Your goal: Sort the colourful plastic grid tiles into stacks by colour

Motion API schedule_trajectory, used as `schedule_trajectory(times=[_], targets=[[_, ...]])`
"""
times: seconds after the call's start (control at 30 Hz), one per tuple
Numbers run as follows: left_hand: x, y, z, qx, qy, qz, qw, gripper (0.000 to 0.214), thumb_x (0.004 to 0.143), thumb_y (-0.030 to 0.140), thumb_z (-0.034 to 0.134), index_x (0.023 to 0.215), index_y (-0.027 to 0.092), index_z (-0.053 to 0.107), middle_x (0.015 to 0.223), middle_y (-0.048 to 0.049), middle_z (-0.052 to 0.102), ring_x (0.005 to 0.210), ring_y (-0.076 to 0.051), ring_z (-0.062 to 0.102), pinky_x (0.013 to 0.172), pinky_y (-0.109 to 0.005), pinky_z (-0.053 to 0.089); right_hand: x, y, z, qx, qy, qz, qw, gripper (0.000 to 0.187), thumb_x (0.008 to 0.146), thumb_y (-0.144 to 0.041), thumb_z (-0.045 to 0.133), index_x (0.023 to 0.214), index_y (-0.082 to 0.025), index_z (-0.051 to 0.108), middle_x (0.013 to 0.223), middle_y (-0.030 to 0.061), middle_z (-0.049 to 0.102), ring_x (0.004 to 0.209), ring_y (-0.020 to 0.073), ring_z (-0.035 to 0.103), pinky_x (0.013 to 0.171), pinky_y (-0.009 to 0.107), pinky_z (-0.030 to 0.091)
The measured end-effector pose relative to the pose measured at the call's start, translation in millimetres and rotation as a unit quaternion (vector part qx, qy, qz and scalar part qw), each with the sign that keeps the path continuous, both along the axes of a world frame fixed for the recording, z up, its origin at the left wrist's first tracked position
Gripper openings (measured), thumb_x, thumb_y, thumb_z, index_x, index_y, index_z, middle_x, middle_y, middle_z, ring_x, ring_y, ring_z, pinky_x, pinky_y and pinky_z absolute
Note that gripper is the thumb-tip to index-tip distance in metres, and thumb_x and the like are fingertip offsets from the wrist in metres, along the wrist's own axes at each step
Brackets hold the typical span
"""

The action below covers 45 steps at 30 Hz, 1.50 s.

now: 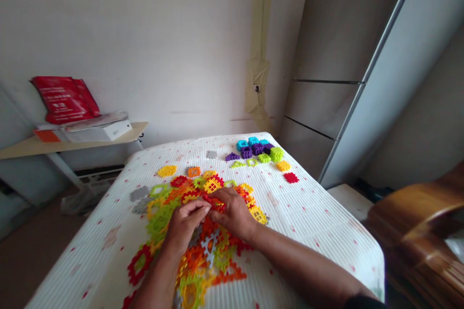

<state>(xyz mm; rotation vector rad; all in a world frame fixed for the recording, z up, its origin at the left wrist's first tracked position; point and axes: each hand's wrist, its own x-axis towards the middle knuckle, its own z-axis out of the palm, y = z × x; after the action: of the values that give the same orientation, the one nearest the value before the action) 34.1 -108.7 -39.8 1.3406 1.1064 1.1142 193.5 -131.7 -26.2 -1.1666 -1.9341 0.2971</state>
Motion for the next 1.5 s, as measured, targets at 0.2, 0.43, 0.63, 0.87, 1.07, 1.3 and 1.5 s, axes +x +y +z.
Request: schedule_trajectory(times=[0.2,0.43,0.63,0.87,1.07,1.3,1.5], targets=[[-11,3,6.2,0.048,0.037,0.065,0.996,0.026,0.061,0.039,0.068,0.074,0.016,0.069,0.061,-0.0007,0.063,0.055,-0.013,0.052,0.052,-0.023,0.04,8,7,0.6,0.009,-0.013,0.029,0.999,0.028,0.075,-0.02,0.065,0.103,-0.021,0.061,0.102,0.0046,0.064,0.097,0.0187,0.055,0.087,0.033,0.043],[-27,7,14.8,0.143,0.105,0.161,0.971,0.015,0.064,0.03,0.063,0.073,0.019,0.07,0.069,-0.0017,0.067,0.066,-0.017,0.059,0.067,-0.028,0.046,48,32,-19.6,0.025,0.015,-0.072,0.997,0.028,0.07,-0.004,0.046,0.085,-0.019,0.065,0.083,0.0045,0.065,0.082,0.0175,0.058,0.076,0.032,0.048],[-9,-8,16.8,0.213,0.237,-0.062,0.946,0.01,0.068,0.027,0.062,0.07,0.021,0.069,0.069,-0.0026,0.066,0.064,-0.016,0.058,0.063,-0.026,0.045,64,41,-22.0,0.046,0.021,-0.128,0.99,0.029,0.068,-0.006,0.043,0.081,-0.019,0.066,0.08,0.0044,0.065,0.079,0.0173,0.059,0.073,0.029,0.047],[13,-24,8.3,0.276,0.367,-0.183,0.869,0.057,0.056,0.027,0.072,0.113,0.026,0.063,0.117,-0.0067,0.061,0.107,-0.025,0.054,0.095,-0.038,0.04,75,52,-32.2,0.038,0.035,-0.169,0.984,0.026,0.069,-0.009,0.043,0.078,-0.018,0.066,0.08,0.0051,0.067,0.077,0.018,0.061,0.073,0.03,0.047],[17,-23,3.7,0.256,0.369,-0.202,0.87,0.063,0.06,0.022,0.067,0.122,0.028,0.057,0.123,-0.0059,0.06,0.115,-0.027,0.05,0.102,-0.043,0.034,76,55,-36.7,0.037,0.039,-0.173,0.983,0.026,0.07,-0.011,0.043,0.078,-0.018,0.066,0.08,0.0053,0.067,0.077,0.0183,0.061,0.073,0.031,0.048],[17,-18,-2.4,0.235,0.272,-0.149,0.921,0.063,0.061,0.017,0.064,0.123,0.028,0.056,0.122,-0.0053,0.059,0.112,-0.024,0.053,0.1,-0.039,0.039,75,55,-39.6,0.039,0.046,-0.166,0.984,0.027,0.069,-0.012,0.043,0.079,-0.019,0.067,0.079,0.0041,0.067,0.077,0.0176,0.061,0.074,0.03,0.048],[14,-10,1.1,0.277,0.239,-0.025,0.931,0.055,0.064,0.013,0.061,0.118,0.024,0.058,0.119,-0.0059,0.058,0.112,-0.022,0.052,0.101,-0.038,0.038,74,54,-41.1,0.026,0.046,-0.163,0.985,0.027,0.07,-0.012,0.043,0.08,-0.019,0.067,0.081,0.0046,0.068,0.078,0.018,0.062,0.075,0.031,0.048]])
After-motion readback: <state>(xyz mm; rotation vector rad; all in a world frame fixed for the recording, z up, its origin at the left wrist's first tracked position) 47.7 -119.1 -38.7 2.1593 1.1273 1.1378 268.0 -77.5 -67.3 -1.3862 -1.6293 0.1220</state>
